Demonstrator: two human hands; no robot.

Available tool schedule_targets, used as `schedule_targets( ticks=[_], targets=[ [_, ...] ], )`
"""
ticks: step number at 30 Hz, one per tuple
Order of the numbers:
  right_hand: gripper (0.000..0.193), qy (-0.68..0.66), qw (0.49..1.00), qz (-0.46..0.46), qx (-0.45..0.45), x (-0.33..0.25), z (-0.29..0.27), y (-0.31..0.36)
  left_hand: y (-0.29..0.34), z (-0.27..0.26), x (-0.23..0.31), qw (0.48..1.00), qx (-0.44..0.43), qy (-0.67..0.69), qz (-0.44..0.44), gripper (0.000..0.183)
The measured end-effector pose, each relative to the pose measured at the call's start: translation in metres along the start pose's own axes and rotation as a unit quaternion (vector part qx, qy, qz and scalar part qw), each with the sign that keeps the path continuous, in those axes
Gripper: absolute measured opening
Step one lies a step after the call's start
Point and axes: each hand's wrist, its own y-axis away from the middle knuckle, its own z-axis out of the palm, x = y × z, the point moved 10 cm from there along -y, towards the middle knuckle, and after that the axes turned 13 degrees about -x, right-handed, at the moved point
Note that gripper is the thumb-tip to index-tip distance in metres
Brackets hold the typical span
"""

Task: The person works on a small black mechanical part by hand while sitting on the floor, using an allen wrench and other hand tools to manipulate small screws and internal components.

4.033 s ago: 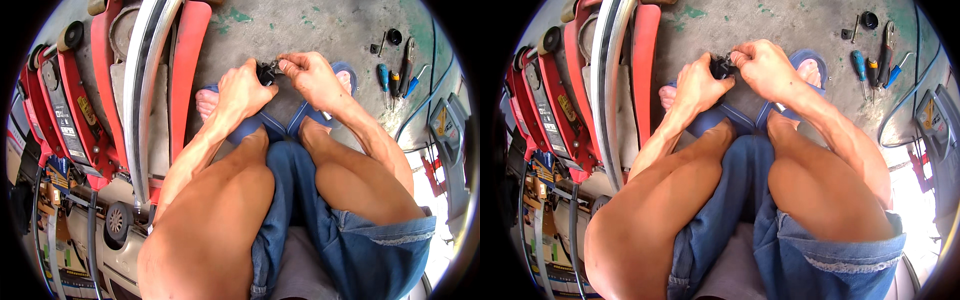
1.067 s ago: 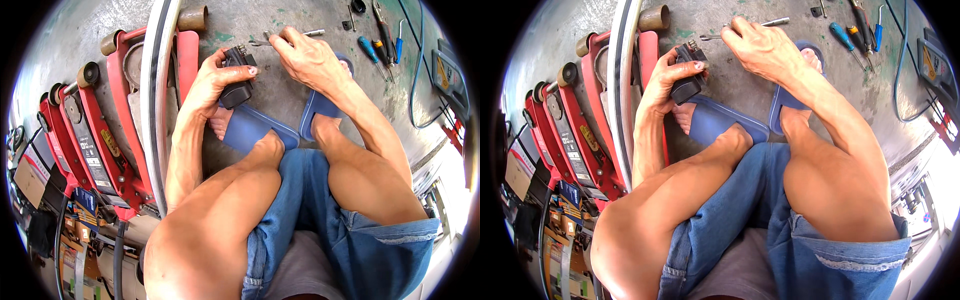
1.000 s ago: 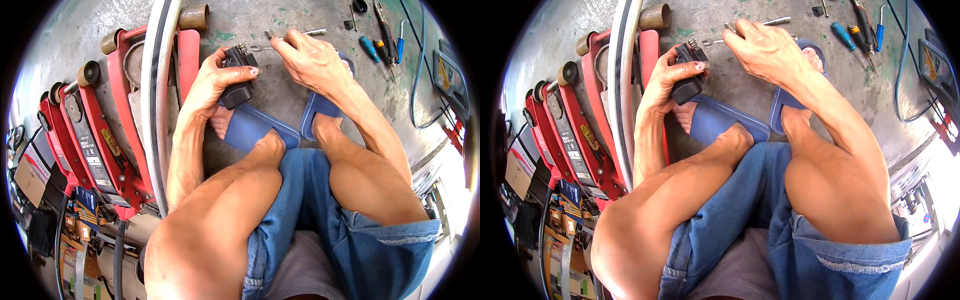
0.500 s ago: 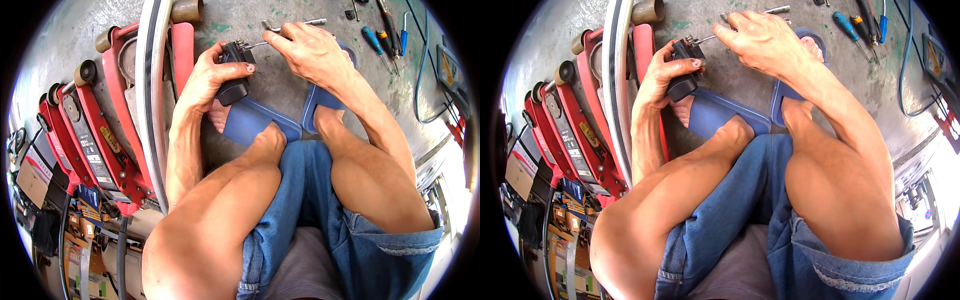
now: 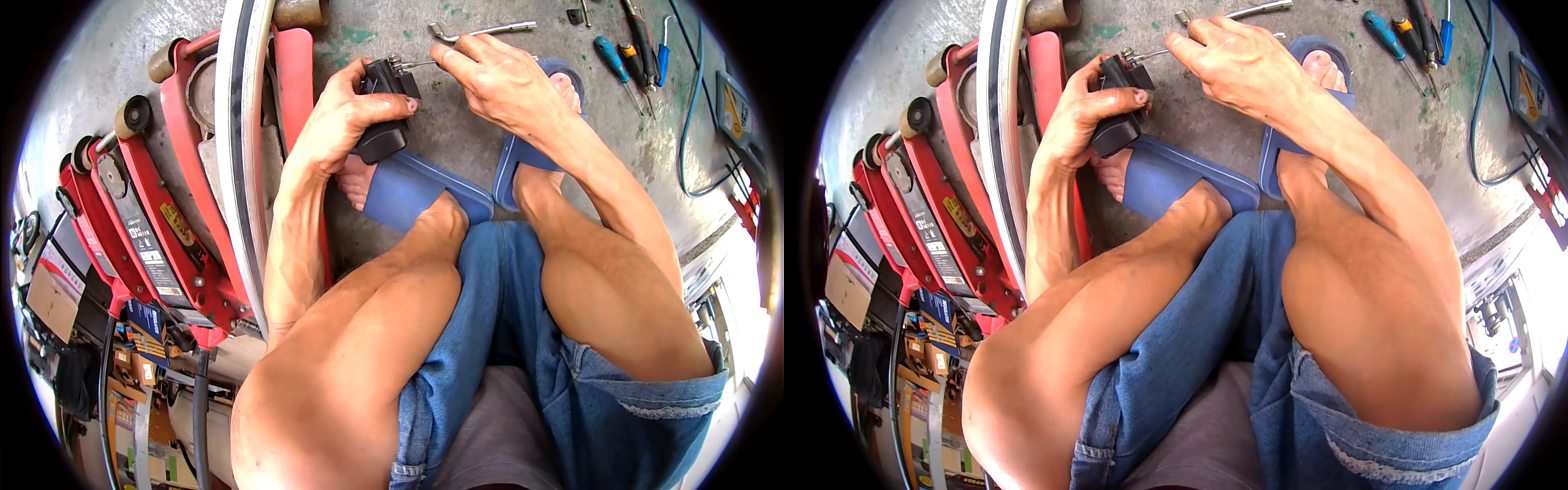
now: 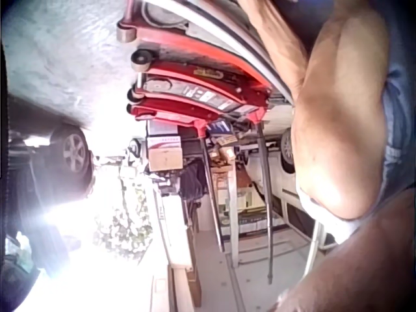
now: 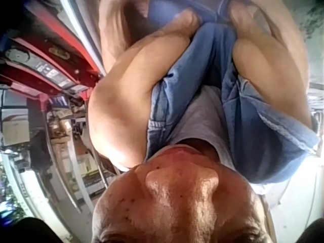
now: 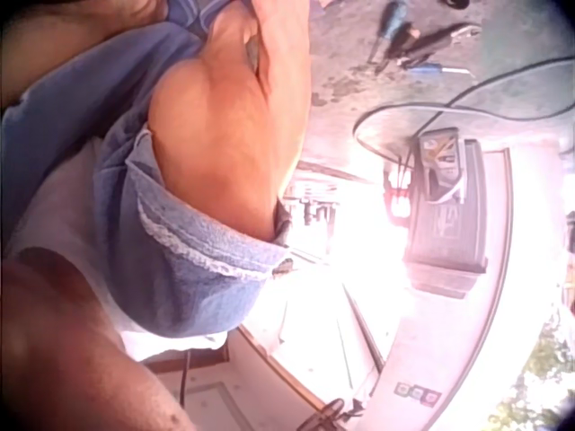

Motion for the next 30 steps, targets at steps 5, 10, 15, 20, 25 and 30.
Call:
schedule_targets(
  ticks=[5, 10, 15, 20, 25, 30],
  targets=[
    [0.037, 0.018, 1.0, -0.013, -0.015, -0.004, 0.012, -0.001, -0.002, -0.004, -0.009, 0.998, -0.015, -0.053, -0.03, 0.037],
    [0.029, 0.006, 0.999, 0.015, -0.041, 0.001, 0.025, 0.002, -0.009, -0.001, -0.017, 0.998, -0.027, -0.046, -0.041, 0.037],
    [0.019, 0.006, 0.997, 0.024, -0.067, 0.002, 0.03, -0.004, -0.012, -0.003, -0.024, 0.997, -0.039, -0.016, -0.06, 0.039],
    [0.015, 0.017, 0.996, 0.037, -0.078, 0.003, 0.037, -0.002, -0.018, 0.002, -0.034, 0.994, -0.062, 0.036, -0.078, 0.04],
    [0.012, 0.01, 0.997, 0.039, -0.07, 0.004, 0.036, -0.001, -0.016, 0.006, -0.031, 0.994, -0.053, 0.056, -0.077, 0.04],
    [0.01, 0.007, 0.993, 0.052, -0.102, 0.005, 0.039, 0.007, -0.025, 0.009, -0.039, 0.993, -0.075, -0.037, -0.087, 0.036]
  ],
)
